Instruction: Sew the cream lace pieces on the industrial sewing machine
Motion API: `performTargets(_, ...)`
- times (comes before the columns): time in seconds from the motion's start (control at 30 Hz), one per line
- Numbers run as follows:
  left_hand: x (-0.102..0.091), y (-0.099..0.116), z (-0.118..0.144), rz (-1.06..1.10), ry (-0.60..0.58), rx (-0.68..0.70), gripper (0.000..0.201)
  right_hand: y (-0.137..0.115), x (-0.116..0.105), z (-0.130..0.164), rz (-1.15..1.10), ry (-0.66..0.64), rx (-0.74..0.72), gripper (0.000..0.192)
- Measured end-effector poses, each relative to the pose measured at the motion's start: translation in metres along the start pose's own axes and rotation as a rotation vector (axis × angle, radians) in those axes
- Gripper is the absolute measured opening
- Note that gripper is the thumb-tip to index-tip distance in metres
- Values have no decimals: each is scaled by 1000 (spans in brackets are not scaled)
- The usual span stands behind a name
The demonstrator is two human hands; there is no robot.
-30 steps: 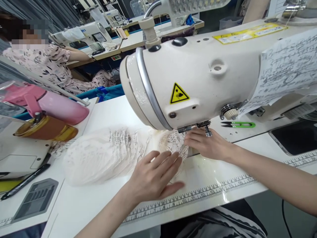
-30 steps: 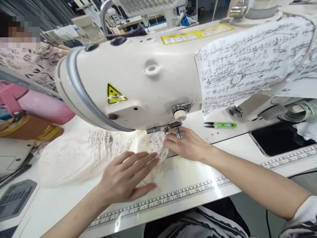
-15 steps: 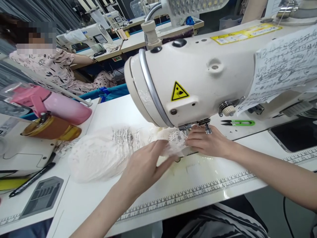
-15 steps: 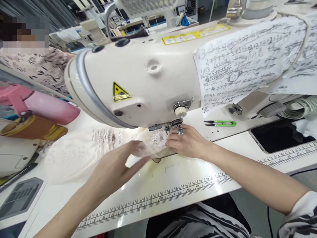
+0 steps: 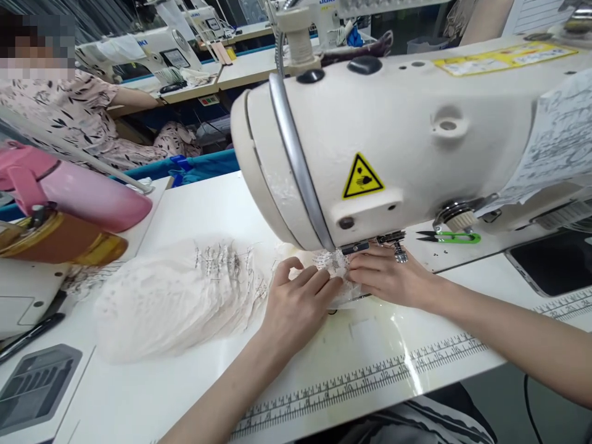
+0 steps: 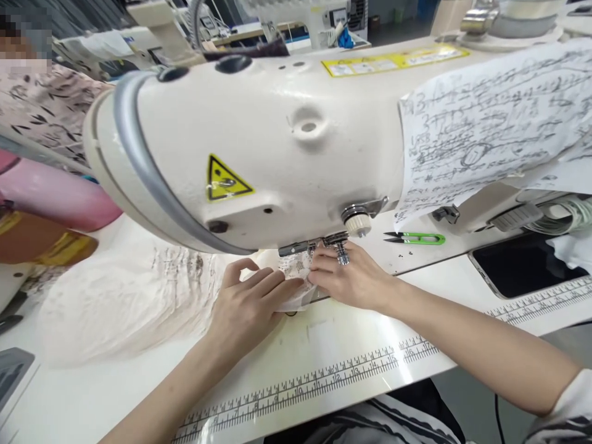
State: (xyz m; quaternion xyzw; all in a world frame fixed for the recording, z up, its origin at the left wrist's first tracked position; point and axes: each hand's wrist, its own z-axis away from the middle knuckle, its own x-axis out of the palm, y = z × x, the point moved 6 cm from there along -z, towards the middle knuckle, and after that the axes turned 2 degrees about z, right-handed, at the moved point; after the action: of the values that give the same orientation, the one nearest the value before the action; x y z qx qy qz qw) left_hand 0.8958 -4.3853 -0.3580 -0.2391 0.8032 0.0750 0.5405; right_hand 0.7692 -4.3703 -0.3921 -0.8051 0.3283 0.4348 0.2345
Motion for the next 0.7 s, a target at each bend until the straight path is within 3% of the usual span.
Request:
performTargets(0.13,5,0,2,41,42,-8,33,1,-3,-2,-1,18,4,22)
performTargets(0.27,26,-2,8,163,-113,-21,51,1,-6,-4,2,3,11,21)
performTargets(0.37,35,-3,11,185,-171,-21,52,0,-5,-5,0,-16,8,21)
performTargets(0.7,35,-3,10,151,-169,-41,50,-4,-14,-7,132,88,26,25)
